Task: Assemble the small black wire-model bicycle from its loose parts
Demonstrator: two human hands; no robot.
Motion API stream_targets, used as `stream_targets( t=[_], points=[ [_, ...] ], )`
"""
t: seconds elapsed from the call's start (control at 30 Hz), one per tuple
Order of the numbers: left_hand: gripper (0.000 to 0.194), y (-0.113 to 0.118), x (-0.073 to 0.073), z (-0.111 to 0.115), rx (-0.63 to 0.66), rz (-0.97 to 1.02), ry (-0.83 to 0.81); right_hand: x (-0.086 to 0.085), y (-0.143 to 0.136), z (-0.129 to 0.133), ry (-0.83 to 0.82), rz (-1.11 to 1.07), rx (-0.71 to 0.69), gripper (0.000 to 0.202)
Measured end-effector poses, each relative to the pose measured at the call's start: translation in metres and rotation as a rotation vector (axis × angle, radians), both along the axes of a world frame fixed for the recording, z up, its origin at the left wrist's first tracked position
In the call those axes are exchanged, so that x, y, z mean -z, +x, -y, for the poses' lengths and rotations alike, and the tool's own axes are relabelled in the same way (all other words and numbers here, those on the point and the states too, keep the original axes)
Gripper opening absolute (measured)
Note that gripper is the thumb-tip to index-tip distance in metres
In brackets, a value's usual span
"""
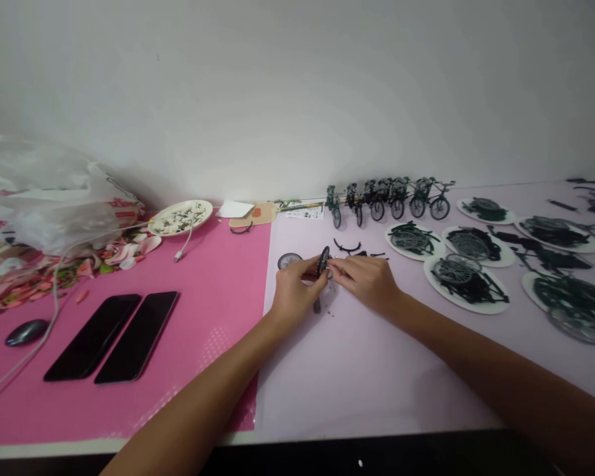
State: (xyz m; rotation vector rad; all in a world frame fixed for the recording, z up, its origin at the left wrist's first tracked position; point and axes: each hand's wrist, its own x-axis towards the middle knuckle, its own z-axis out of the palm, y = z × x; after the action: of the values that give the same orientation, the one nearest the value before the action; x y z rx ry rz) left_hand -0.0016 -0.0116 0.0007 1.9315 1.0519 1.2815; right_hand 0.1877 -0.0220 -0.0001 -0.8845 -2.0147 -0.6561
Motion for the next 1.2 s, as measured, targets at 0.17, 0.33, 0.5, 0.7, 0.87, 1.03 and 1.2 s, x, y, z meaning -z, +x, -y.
stream_targets(
  t=[0.17, 0.33, 0.5, 0.7, 0.87, 1.03, 1.2],
  points=[
    [0.021, 0.0, -0.002, 0.0, -0.017, -0.006, -0.018, -0.002, -0.002, 0.0, 0.002, -0.012, -0.001, 0.017],
    [0.021, -0.002, -0.006, 0.002, -0.064, -0.055, 0.014, 0.001, -0.001, 0.001, -0.029, -0.034, -0.01, 0.016],
    [0.02, -0.002, -0.006, 0.002, -0.067, -0.062, 0.038, 0.001, 0.0, 0.001, -0.044, -0.047, -0.003, 0.016],
    [0.018, -0.001, -0.004, 0.003, -0.09, -0.005, 0.13, -0.006, -0.005, 0.004, 0.005, -0.09, -0.01, 0.016],
    [0.016, 0.0, -0.006, 0.006, -0.109, 0.006, 0.183, -0.01, -0.006, 0.006, 0.027, -0.121, -0.032, 0.015],
    [0.014, 0.0, -0.007, 0.006, -0.124, -0.027, 0.183, -0.005, -0.008, 0.006, -0.031, -0.218, -0.035, 0.012],
    [0.015, 0.0, -0.004, 0.004, -0.112, -0.016, 0.211, 0.001, -0.011, 0.007, -0.143, -0.329, -0.051, 0.01]
  ],
)
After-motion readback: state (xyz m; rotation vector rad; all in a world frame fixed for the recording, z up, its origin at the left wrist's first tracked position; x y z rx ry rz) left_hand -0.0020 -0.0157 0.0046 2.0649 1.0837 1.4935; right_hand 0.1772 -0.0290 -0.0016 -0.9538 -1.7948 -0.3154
